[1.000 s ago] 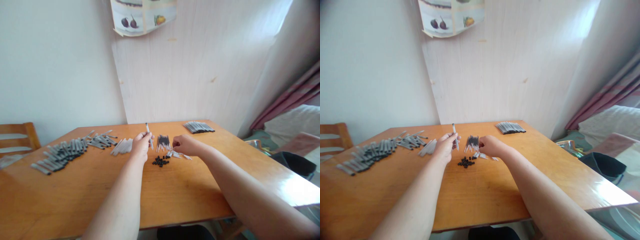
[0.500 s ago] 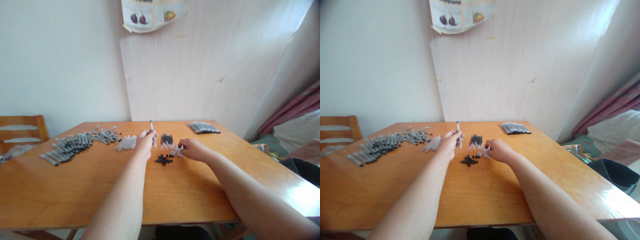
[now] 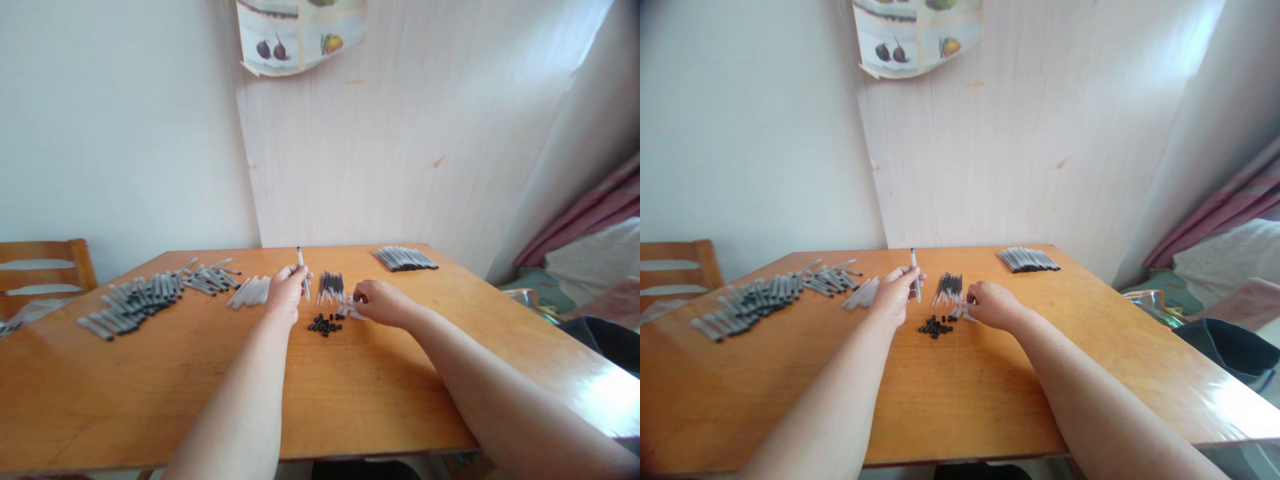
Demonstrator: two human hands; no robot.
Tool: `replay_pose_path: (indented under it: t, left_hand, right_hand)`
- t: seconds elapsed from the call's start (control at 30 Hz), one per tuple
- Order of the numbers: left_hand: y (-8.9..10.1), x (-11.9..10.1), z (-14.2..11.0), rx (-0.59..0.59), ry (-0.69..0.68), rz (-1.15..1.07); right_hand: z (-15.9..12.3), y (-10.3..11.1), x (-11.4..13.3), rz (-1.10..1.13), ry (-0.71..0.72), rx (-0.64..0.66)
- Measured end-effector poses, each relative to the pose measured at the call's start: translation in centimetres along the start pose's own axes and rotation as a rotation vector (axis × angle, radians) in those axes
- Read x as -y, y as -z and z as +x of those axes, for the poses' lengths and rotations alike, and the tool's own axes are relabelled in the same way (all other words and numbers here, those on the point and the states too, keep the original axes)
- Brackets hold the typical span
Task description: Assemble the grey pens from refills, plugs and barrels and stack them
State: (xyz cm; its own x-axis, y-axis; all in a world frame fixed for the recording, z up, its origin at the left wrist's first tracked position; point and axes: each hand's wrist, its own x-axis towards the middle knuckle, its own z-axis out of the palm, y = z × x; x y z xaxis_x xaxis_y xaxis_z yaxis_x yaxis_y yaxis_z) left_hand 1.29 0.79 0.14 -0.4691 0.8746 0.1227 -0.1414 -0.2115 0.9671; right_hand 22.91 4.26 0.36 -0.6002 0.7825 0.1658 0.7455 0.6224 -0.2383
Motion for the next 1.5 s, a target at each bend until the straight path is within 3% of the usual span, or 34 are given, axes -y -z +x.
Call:
replay_pose_path:
  t: [0.17, 0.4, 0.57, 1.23, 1.5]
  left_hand:
    - [-0.2, -0.4, -0.2, 0.042, 0.030, -0.133]
    - [-0.6, -1.0, -0.7, 0.080, 0.062, -0.324]
    - [-0.9, -1.1, -1.1, 0.102, 0.054, -0.334]
    - [-1.7, -0.3, -1.7, 0.171, 0.061, -0.301]
    - [-1.9, -0.4, -2.0, 0.185, 0.041, -0.129]
  right_hand:
    - [-0.3, 0.0, 0.9, 0.254, -0.005, -0.127]
    - [-0.2, -1.7, 3.0, 0.972, -0.082, -0.043]
    - [-0.2, -2.1, 3.8, 1.236, -0.104, -0.051]
    - [-0.4, -1.8, 4.3, 1.225, -0.102, -0.051]
    - [-0.3, -1.9, 4.1, 1.239, -0.131, -0.111]
